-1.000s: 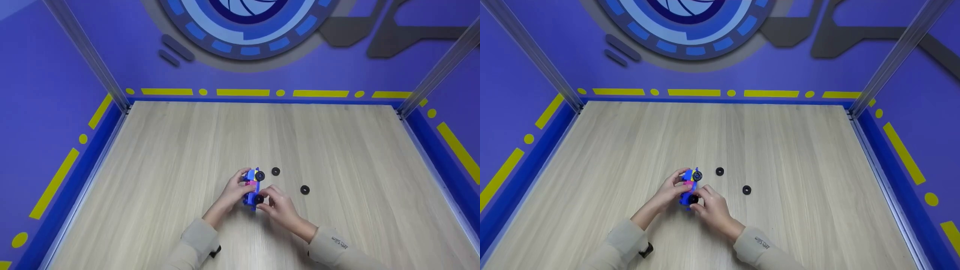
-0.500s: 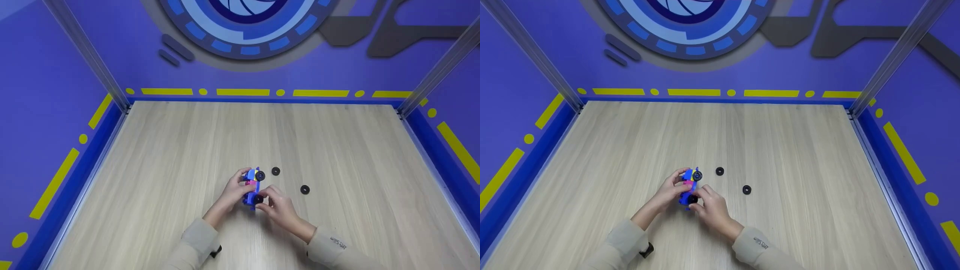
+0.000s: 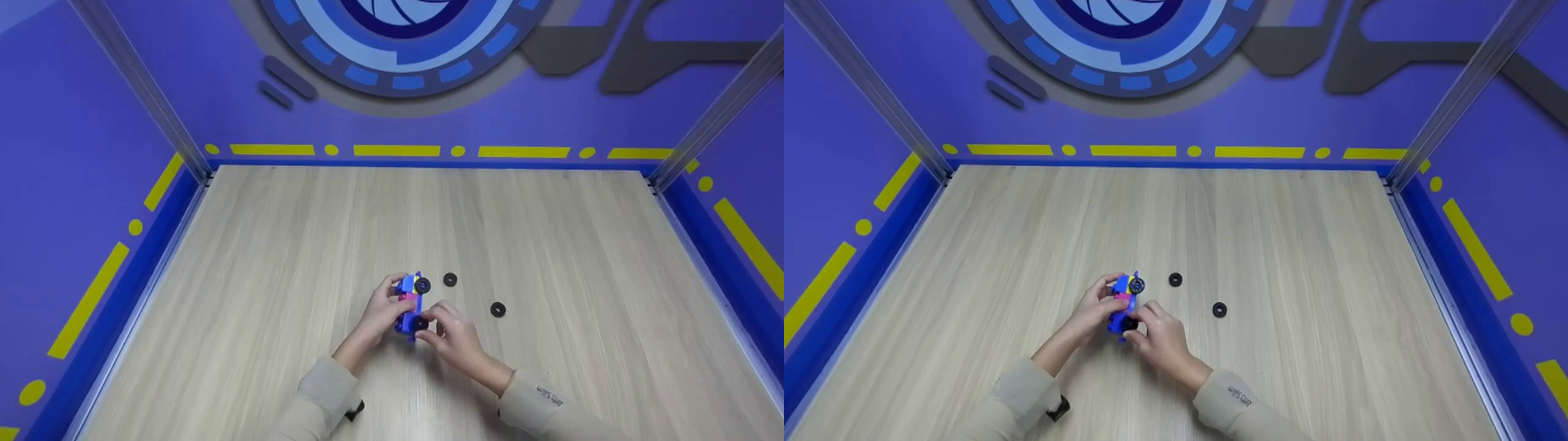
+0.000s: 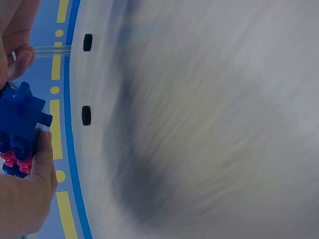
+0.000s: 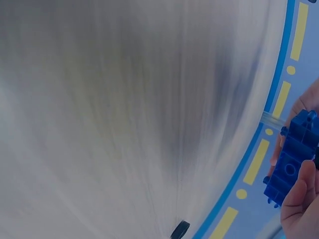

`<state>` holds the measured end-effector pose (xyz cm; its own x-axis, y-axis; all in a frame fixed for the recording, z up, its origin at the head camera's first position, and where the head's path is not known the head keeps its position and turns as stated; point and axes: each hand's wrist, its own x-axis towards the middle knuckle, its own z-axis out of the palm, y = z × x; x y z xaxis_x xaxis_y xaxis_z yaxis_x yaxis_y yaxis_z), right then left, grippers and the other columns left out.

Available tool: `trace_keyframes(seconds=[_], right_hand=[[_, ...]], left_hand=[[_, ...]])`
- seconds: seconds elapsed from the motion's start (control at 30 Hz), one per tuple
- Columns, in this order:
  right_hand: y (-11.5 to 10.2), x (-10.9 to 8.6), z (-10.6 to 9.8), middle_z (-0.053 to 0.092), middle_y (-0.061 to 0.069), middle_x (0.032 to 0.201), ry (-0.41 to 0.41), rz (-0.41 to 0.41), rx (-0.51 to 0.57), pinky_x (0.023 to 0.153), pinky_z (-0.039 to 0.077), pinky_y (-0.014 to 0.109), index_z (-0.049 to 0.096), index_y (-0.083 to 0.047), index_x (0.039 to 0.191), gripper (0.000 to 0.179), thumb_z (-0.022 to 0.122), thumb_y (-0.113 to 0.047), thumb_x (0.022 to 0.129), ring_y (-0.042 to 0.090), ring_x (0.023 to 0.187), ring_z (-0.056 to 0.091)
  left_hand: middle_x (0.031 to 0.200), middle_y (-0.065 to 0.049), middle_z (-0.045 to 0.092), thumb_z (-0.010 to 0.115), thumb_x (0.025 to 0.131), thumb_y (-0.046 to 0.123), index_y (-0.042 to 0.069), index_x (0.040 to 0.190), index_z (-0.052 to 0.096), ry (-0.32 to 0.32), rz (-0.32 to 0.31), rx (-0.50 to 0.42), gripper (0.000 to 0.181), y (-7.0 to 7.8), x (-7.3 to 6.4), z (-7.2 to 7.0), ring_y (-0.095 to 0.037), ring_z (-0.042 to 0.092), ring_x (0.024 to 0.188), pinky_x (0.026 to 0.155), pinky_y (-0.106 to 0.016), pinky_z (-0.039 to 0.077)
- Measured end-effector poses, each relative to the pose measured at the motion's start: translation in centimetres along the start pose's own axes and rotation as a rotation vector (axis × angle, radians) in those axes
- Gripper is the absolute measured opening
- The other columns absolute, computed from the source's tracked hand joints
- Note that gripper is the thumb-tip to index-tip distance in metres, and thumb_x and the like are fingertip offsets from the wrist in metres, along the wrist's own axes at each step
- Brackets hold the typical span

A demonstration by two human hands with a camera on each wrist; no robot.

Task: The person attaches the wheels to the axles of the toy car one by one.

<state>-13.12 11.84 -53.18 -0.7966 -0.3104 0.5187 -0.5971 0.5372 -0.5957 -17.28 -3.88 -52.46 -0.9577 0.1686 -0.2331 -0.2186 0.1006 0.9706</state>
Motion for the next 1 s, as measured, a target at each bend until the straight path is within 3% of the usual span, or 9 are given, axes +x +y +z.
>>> trace_keyframes(seconds=[0.17,0.37,0.63,0.73,0.87,1.0], right_hand=[[0.0,0.0,0.1,0.056,0.000,0.079,0.011,0.017,0.026,0.050,0.045,0.019,0.061,-0.005,0.085,0.024,0.073,-0.016,0.066,0.015,0.058,0.053],[0.2,-0.2,0.4,0.057,0.002,0.078,0.033,0.036,0.060,0.050,0.046,0.022,0.062,-0.003,0.084,0.024,0.073,-0.014,0.066,0.017,0.058,0.054],[0.4,-0.4,0.9,0.057,0.004,0.076,0.120,-0.007,0.106,0.049,0.047,0.023,0.062,-0.001,0.083,0.025,0.074,-0.009,0.062,0.018,0.058,0.054],[0.5,-0.4,1.0,0.057,0.005,0.075,0.141,-0.025,0.110,0.048,0.047,0.022,0.062,0.000,0.082,0.025,0.075,-0.008,0.061,0.019,0.058,0.054],[0.7,-0.5,1.1,0.058,0.004,0.075,0.151,-0.029,0.117,0.049,0.047,0.022,0.062,0.000,0.082,0.025,0.075,-0.009,0.062,0.019,0.058,0.054],[0.6,-0.5,1.1,0.059,0.005,0.076,0.139,0.029,0.150,0.052,0.047,0.018,0.062,-0.001,0.083,0.024,0.074,-0.010,0.063,0.018,0.059,0.055]], left_hand=[[0.114,-0.019,0.047,0.062,0.076,0.014,0.015,0.128,0.040,0.021,-0.011,0.006,0.056,0.0,0.0,0.0,-0.024,0.055,0.092,0.074,-0.033,0.049],[0.116,-0.020,0.046,0.064,0.077,0.010,0.014,0.128,0.041,0.027,-0.007,0.013,0.056,0.3,-0.1,0.0,-0.025,0.055,0.091,0.074,-0.035,0.049],[0.116,-0.023,0.047,0.061,0.076,0.004,0.007,0.128,0.040,0.033,0.004,0.024,0.056,2.8,-1.7,0.2,-0.027,0.055,0.093,0.076,-0.037,0.049],[0.116,-0.023,0.047,0.061,0.076,0.004,0.007,0.128,0.040,0.033,0.001,0.022,0.056,3.1,-1.8,0.3,-0.027,0.055,0.094,0.076,-0.037,0.049],[0.115,-0.022,0.048,0.063,0.075,0.005,0.010,0.128,0.041,0.047,0.001,0.021,0.057,1.6,-0.6,0.4,-0.026,0.055,0.092,0.075,-0.036,0.050],[0.115,-0.020,0.048,0.065,0.075,0.006,0.013,0.127,0.042,0.056,-0.008,0.014,0.057,0.9,-0.1,0.3,-0.025,0.055,0.091,0.074,-0.035,0.049]])
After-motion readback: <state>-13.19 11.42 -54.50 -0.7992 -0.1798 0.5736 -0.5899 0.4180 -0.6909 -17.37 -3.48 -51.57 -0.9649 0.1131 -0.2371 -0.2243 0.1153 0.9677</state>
